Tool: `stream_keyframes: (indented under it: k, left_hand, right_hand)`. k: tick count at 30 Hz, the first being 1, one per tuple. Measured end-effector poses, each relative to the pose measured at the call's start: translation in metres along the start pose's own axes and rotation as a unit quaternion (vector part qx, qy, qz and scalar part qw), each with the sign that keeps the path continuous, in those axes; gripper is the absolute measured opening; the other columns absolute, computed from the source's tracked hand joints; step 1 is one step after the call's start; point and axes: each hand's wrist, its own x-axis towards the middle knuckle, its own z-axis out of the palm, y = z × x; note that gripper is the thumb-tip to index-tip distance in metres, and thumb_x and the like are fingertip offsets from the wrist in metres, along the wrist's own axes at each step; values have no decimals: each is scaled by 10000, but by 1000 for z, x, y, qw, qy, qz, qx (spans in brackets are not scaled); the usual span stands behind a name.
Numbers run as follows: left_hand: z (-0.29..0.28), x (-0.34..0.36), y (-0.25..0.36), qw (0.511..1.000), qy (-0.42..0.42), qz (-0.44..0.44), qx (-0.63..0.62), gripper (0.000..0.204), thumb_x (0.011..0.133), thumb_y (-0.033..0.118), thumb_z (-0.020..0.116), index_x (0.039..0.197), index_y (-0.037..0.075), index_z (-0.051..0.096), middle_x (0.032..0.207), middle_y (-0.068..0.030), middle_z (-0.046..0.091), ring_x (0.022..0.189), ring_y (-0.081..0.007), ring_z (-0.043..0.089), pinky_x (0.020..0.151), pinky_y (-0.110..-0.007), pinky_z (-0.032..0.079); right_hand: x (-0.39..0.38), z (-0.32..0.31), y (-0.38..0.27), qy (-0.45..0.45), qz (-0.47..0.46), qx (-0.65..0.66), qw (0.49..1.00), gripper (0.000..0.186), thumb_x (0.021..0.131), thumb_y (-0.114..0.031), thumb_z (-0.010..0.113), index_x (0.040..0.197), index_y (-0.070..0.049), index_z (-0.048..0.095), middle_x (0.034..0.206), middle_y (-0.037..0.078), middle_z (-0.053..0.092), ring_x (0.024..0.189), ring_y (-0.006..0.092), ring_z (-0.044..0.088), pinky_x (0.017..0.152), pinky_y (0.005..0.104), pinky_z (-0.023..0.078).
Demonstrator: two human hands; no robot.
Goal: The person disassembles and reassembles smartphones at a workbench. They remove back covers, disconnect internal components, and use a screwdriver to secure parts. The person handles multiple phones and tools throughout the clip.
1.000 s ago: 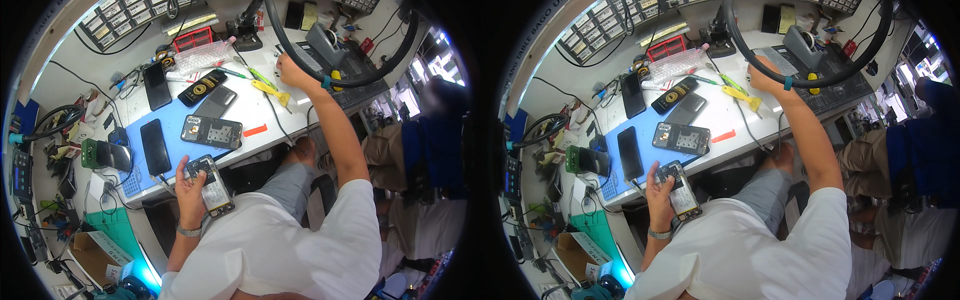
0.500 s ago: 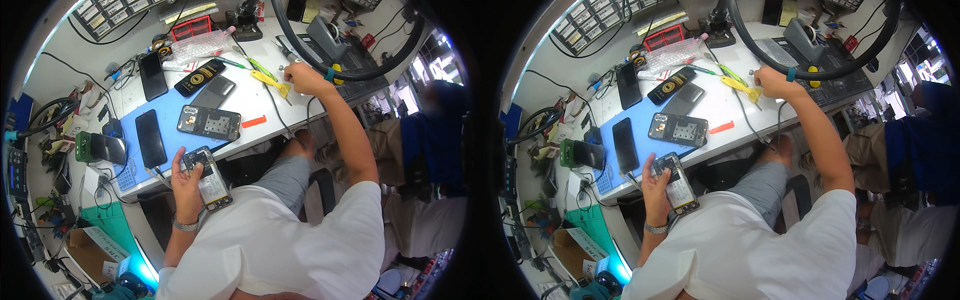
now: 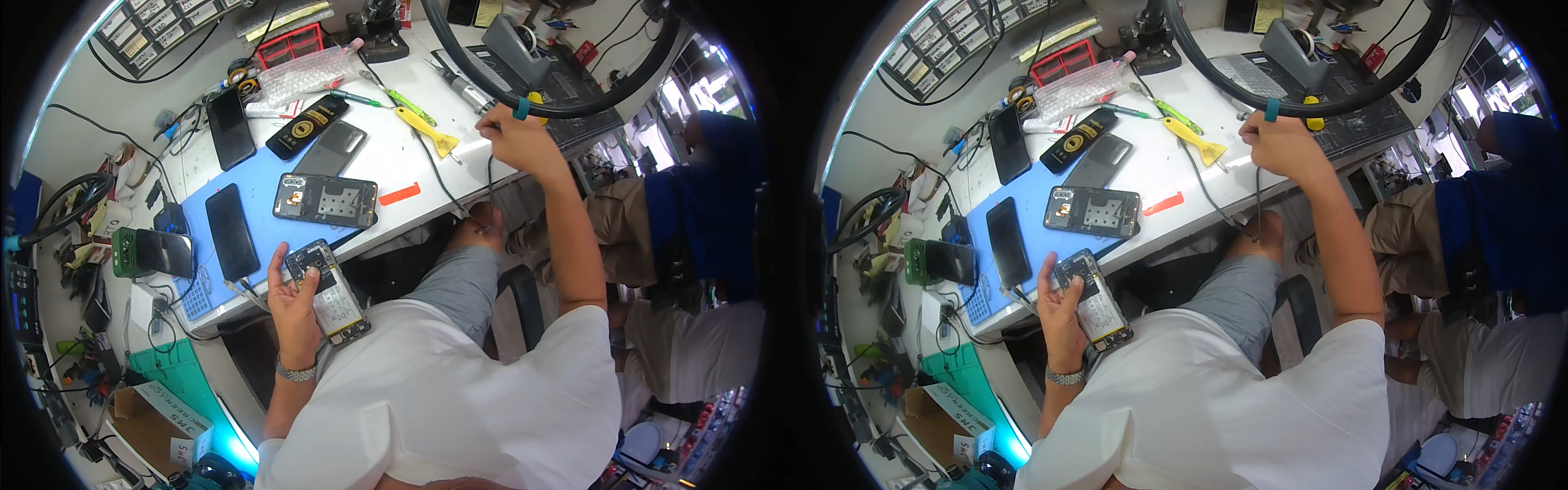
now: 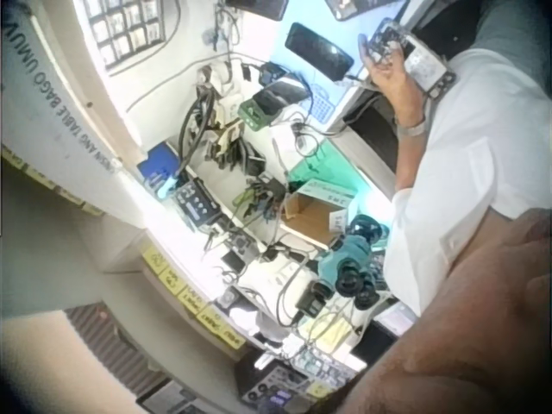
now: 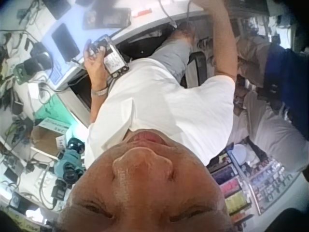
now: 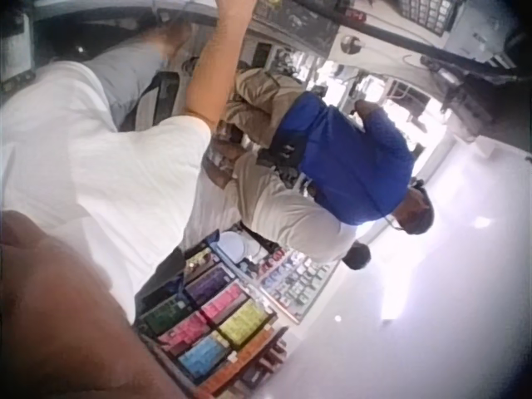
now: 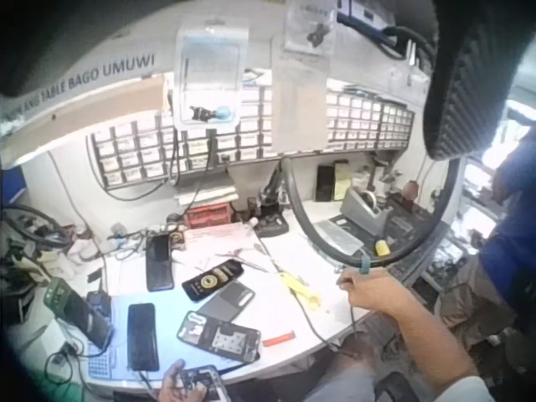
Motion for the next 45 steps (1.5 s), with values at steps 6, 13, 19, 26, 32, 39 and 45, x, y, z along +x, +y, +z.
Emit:
stream_keyframes:
  k: [6, 13, 19, 26, 32, 39, 45]
  left_hand:
    - [0, 2, 0, 1000, 3, -10, 7, 668, 1012, -77, 643, 1600, 41, 350, 1196, -160, 745, 1042, -164, 736, 935, -316, 617]
    - [-3, 1, -3, 1000, 4, -6, 11, 671, 1025, -37, 646, 1615, 32, 332, 1182, -156, 751, 1023, -170, 745, 907, -326, 624]
    - [0, 0, -2, 1000, 4, -5, 11, 674, 1026, -37, 646, 1616, 29, 327, 1183, -155, 751, 1021, -171, 745, 905, -325, 625]
    - [-2, 1, -2, 1000, 4, -7, 14, 684, 1022, -42, 641, 1620, 19, 317, 1190, -156, 745, 1024, -170, 741, 909, -329, 621]
    - [1, 0, 4, 1000, -3, -21, -4, 697, 1009, -60, 664, 1614, 36, 332, 1166, -131, 751, 1026, -131, 727, 940, -282, 592]
    - [-3, -8, 6, 1000, -15, -20, -10, 705, 1025, -22, 670, 1629, 50, 313, 1166, -122, 756, 1000, -123, 738, 901, -279, 609]
    - [2, -13, 16, 1000, -11, -11, -23, 718, 1028, -12, 675, 1636, 59, 300, 1176, -118, 756, 1020, -119, 735, 915, -288, 612]
  right_hand:
    - [24, 84, -2, 76, -158, -3, 984, 275, 919, -216, 791, 1092, -2, 783, 1024, 173, 716, 1028, 361, 688, 943, 443, 544]
    - [52, 90, 0, 56, -96, -115, 987, 268, 908, -110, 738, 1152, -6, 775, 1074, 195, 689, 1100, 374, 663, 974, 456, 539]
    - [70, 90, 22, 88, -122, -35, 988, 288, 872, 58, 659, 1106, -33, 800, 1101, 201, 672, 1109, 378, 648, 980, 443, 534]
    - [74, 92, 21, 92, -157, -7, 983, 205, 879, 51, 686, 1020, -23, 815, 1060, 192, 670, 1063, 377, 653, 947, 426, 532]
    - [28, 87, -23, 98, -189, 78, 974, 202, 902, 2, 693, 1072, -19, 800, 1042, 179, 687, 1039, 357, 674, 923, 428, 541]
    - [-32, 106, -73, 91, -222, 230, 943, 177, 925, 19, 694, 1085, 9, 768, 959, 153, 666, 901, 286, 682, 827, 355, 526]
    - [-46, 129, -93, 71, -236, 208, 947, 145, 893, -63, 770, 1017, 11, 764, 990, 172, 642, 948, 343, 659, 843, 411, 541]
